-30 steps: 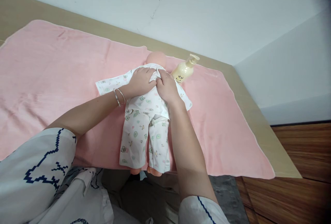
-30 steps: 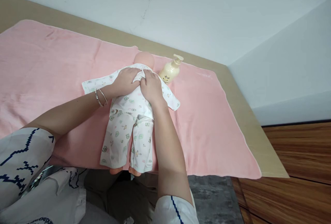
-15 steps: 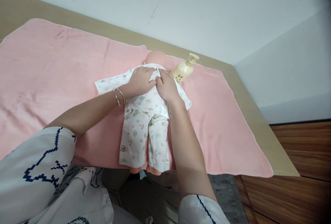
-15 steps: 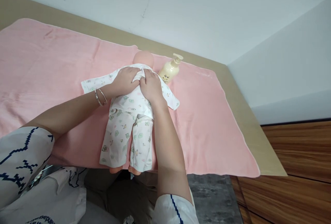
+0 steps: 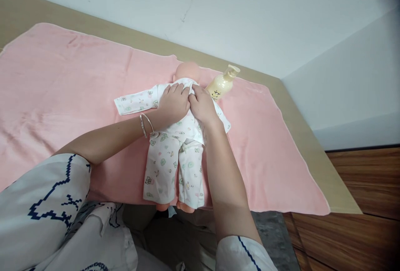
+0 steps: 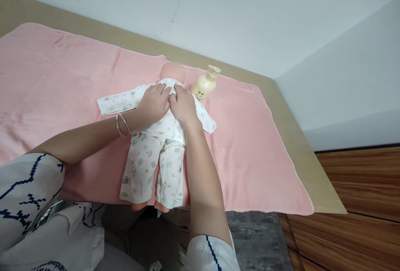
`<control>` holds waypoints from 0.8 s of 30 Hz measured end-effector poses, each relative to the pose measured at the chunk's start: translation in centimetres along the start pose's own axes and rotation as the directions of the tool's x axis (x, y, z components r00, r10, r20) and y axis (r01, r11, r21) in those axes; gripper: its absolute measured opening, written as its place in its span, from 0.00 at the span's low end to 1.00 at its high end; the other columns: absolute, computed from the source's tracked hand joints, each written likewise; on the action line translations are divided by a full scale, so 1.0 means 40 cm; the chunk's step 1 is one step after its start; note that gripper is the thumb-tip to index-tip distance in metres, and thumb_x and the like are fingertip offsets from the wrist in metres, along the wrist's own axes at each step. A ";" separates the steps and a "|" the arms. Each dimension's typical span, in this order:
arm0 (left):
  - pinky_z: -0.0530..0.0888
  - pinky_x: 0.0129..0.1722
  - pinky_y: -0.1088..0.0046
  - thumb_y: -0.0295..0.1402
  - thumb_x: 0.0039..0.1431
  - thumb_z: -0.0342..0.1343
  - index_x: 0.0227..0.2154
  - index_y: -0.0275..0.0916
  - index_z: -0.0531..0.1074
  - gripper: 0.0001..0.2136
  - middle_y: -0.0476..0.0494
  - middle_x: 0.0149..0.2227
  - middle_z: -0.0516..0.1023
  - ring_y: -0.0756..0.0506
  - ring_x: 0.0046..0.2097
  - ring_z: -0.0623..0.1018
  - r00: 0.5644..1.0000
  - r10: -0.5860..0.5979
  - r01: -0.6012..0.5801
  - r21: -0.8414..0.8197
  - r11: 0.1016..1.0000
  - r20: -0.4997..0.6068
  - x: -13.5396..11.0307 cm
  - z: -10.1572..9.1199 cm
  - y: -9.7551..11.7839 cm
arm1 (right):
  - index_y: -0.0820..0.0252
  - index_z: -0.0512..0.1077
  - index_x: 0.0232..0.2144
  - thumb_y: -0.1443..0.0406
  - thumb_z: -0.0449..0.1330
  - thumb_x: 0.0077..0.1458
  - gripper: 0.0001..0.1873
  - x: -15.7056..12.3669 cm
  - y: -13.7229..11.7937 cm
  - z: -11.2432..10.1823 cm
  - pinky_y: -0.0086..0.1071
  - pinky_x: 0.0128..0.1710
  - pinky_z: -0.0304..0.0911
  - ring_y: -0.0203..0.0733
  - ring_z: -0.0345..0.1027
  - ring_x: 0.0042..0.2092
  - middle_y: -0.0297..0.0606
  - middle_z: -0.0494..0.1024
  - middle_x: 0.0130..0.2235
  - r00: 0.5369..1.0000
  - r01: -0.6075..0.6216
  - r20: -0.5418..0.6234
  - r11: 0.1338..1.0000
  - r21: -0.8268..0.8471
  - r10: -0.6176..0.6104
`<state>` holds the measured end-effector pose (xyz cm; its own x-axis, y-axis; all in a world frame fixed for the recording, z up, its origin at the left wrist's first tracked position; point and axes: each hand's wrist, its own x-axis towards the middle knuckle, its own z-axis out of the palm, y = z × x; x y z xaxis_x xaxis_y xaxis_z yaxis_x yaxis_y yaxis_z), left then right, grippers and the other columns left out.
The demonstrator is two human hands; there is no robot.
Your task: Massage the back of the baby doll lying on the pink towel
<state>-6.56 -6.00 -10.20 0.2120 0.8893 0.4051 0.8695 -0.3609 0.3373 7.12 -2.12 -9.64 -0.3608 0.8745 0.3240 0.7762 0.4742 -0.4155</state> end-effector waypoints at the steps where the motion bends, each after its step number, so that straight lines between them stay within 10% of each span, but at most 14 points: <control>1: 0.61 0.64 0.48 0.30 0.65 0.42 0.60 0.29 0.66 0.23 0.25 0.61 0.71 0.31 0.63 0.68 1.000 0.002 -0.002 -0.005 1.000 -0.002 -0.001 0.000 0.002 | 0.63 0.70 0.55 0.65 0.46 0.60 0.24 -0.001 0.000 0.000 0.53 0.59 0.63 0.58 0.69 0.56 0.51 0.77 0.54 1.000 -0.004 -0.009 1.000 0.001 0.004; 24: 0.68 0.60 0.54 0.33 0.61 0.46 0.50 0.38 0.72 0.18 0.38 0.52 0.78 0.36 0.55 0.75 0.997 0.032 -0.020 -0.156 0.988 0.072 0.044 -0.027 -0.052 | 0.63 0.70 0.52 0.63 0.48 0.63 0.20 0.000 -0.002 0.003 0.54 0.58 0.64 0.62 0.69 0.55 0.53 0.78 0.49 0.999 -0.037 -0.039 0.998 -0.053 0.035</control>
<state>-8.46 -3.97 -9.27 0.2707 0.8953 0.3537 0.7848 -0.4181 0.4575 7.02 -2.15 -9.70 -0.3131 0.8859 0.3423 0.8153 0.4356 -0.3815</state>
